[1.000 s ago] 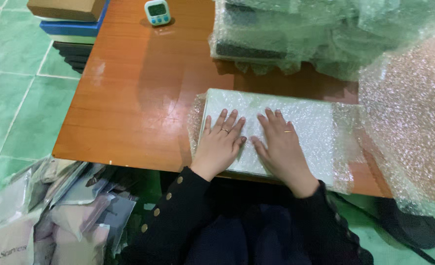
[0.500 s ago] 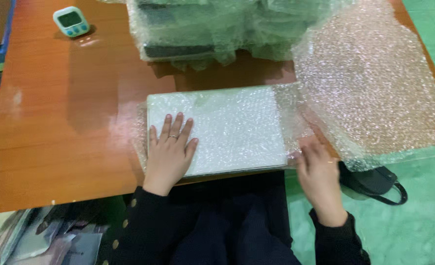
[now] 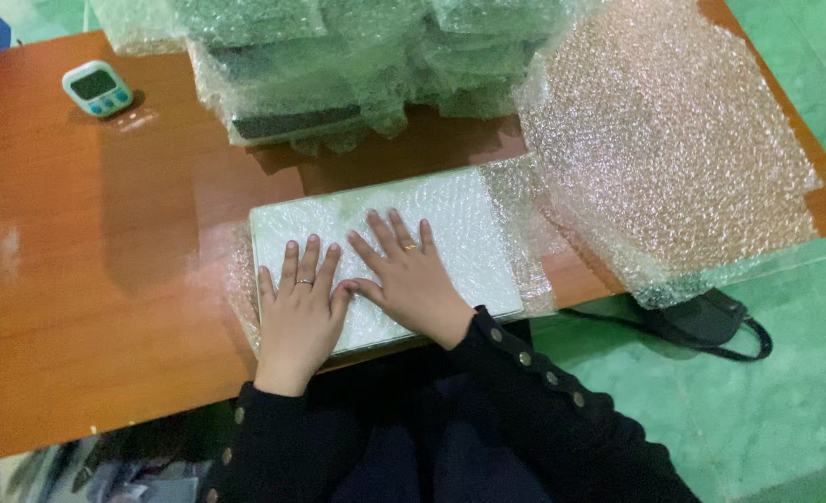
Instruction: The person wraps two shoe boxes with bubble wrap. First, they place a Levi's box on the table, cover it with bubble wrap, and fold the edges. Then they repeat the process with a Louis Vuitton box.
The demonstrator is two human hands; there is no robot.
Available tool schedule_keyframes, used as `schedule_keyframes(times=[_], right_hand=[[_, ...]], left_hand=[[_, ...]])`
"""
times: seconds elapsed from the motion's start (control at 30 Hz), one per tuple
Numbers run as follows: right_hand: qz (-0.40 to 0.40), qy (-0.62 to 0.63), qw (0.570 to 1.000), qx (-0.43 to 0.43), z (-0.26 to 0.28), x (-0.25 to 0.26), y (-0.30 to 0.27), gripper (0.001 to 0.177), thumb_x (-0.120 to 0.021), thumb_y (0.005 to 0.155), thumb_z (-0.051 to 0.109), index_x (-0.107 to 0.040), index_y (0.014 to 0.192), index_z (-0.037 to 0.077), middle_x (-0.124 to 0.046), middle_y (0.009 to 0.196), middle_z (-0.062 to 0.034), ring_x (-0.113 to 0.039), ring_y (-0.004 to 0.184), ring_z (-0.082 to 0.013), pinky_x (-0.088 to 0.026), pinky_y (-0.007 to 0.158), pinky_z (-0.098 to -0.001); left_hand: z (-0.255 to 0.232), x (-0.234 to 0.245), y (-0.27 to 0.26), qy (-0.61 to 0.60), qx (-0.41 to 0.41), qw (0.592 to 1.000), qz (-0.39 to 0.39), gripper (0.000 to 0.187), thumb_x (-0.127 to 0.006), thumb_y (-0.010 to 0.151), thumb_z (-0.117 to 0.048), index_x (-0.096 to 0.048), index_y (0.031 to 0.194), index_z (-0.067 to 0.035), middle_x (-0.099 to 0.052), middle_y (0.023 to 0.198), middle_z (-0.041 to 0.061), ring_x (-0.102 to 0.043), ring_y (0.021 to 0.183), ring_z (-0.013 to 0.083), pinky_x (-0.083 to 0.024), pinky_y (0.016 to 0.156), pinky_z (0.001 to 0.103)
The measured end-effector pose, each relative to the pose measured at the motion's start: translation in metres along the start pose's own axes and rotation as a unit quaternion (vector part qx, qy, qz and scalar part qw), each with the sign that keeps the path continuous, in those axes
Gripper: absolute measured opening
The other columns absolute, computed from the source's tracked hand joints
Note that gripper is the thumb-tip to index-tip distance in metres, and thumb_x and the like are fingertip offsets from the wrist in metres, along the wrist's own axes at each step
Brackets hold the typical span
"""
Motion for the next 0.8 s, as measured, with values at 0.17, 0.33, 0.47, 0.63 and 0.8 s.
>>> schedule_keyframes(times=[0.17, 0.33, 0.47, 0.63, 0.8], right_hand=[[-0.011, -0.070, 0.997, -0.027, -0.040, 0.010, -0.026, 0.068, -0.042, 0.103, 0.057, -0.039, 0.158, 0.017, -0.029, 0.165, -0.0181, -0.022, 0.152, -0.0415, -0.017, 0.119, -0.0651], [-0.022, 0.083, 0.989, -0.123, -0.077, 0.029, -0.064, 0.063, -0.041, 0.106, 0.053, -0.045, 0.155, 0.014, -0.029, 0.167, -0.0170, -0.023, 0.156, -0.0400, -0.018, 0.126, -0.0579], [-0.006, -0.001, 0.988, -0.153, -0.078, 0.034, -0.070, 0.062, -0.046, 0.102, 0.054, -0.048, 0.152, 0.017, -0.028, 0.164, -0.0212, -0.019, 0.151, -0.0444, -0.014, 0.121, -0.0574], [-0.017, -0.059, 0.969, -0.241, -0.127, 0.050, -0.092, 0.068, -0.048, 0.096, 0.053, -0.050, 0.151, 0.012, -0.042, 0.155, -0.0239, -0.037, 0.140, -0.0523, -0.022, 0.110, -0.0711], [-0.135, 0.005, 0.924, -0.359, -0.193, 0.062, -0.175, 0.040, -0.058, 0.105, 0.040, -0.069, 0.128, 0.009, -0.072, 0.117, -0.0181, -0.069, 0.110, -0.0365, -0.055, 0.097, -0.0488]], left_hand=[[0.001, -0.002, 0.000, -0.021, 0.019, 0.999, 0.015, 0.056, -0.045, 0.102, -0.045, -0.049, 0.151, -0.020, -0.039, 0.162, 0.009, -0.027, 0.153, 0.0317, -0.016, 0.119, 0.064], [-0.006, 0.002, -0.001, -0.024, 0.004, 1.000, 0.017, 0.055, -0.043, 0.103, -0.045, -0.050, 0.151, -0.019, -0.038, 0.162, 0.009, -0.026, 0.153, 0.0306, -0.015, 0.119, 0.064], [-0.011, 0.000, -0.001, -0.039, 0.010, 0.999, 0.036, 0.056, -0.042, 0.102, -0.046, -0.050, 0.150, -0.019, -0.039, 0.162, 0.009, -0.025, 0.153, 0.0299, -0.015, 0.119, 0.063], [-0.010, 0.005, 0.000, -0.036, 0.001, 0.999, 0.019, 0.055, -0.042, 0.103, -0.046, -0.049, 0.151, -0.019, -0.039, 0.162, 0.009, -0.026, 0.153, 0.0292, -0.015, 0.120, 0.063], [-0.010, 0.001, -0.002, -0.045, 0.006, 0.999, 0.026, 0.056, -0.042, 0.102, -0.045, -0.048, 0.151, -0.019, -0.038, 0.162, 0.008, -0.025, 0.153, 0.0290, -0.015, 0.119, 0.062]])
Point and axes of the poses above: each hand's wrist, its own y-axis towards the middle knuckle, its own x-axis out of the back of the hand, z = x × y, the point moved 7 cm from there along y, towards the middle knuckle
